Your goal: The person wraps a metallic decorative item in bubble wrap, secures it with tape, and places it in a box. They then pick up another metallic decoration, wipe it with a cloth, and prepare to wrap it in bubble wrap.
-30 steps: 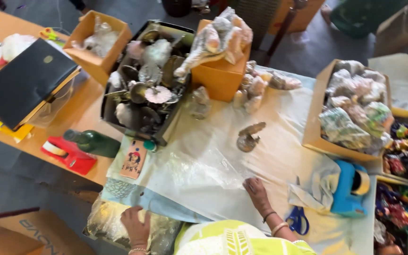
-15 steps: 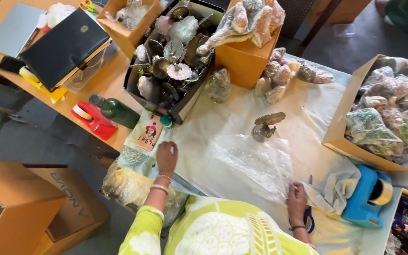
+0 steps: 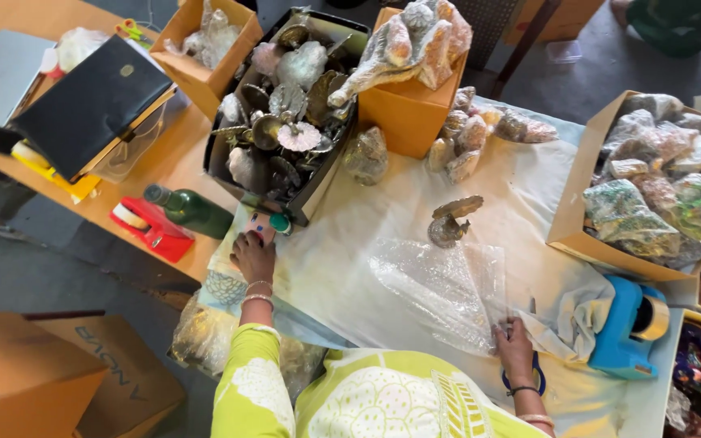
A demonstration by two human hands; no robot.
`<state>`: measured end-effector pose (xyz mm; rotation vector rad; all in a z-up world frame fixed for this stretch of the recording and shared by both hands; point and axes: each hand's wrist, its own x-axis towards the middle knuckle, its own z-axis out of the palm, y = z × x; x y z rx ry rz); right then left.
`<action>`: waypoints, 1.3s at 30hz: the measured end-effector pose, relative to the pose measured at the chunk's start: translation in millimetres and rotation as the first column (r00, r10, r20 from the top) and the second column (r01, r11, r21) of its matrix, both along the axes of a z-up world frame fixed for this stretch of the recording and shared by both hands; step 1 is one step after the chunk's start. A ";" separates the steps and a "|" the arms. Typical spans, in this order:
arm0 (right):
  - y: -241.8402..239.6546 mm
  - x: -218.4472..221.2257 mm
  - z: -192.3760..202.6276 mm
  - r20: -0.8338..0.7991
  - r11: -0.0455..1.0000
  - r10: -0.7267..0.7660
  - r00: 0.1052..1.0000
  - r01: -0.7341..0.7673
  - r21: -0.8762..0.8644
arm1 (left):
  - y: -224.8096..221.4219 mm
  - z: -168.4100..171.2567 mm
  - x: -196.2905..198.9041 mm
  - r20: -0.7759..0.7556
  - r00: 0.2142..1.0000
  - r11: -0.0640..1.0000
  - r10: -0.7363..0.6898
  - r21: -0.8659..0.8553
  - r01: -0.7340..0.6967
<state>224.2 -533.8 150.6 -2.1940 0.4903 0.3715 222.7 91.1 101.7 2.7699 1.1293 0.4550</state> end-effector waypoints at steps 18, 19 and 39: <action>3.8 -26.4 -55.3 0.229 0.944 -0.137 0.964 0.057 0.326 | -80.7 55.9 -30.5 0.334 0.770 0.782 -0.543 -0.134 0.609; 13.2 -27.5 -43.6 0.229 0.943 -0.149 0.962 0.069 0.325 | -98.6 66.6 -26.6 0.335 0.764 0.774 -0.552 -0.134 0.618; 26.7 28.2 186.6 0.381 0.801 0.106 0.919 -0.306 0.515 | -347.2 266.5 134.2 0.186 -0.268 -0.327 -0.945 -0.560 0.761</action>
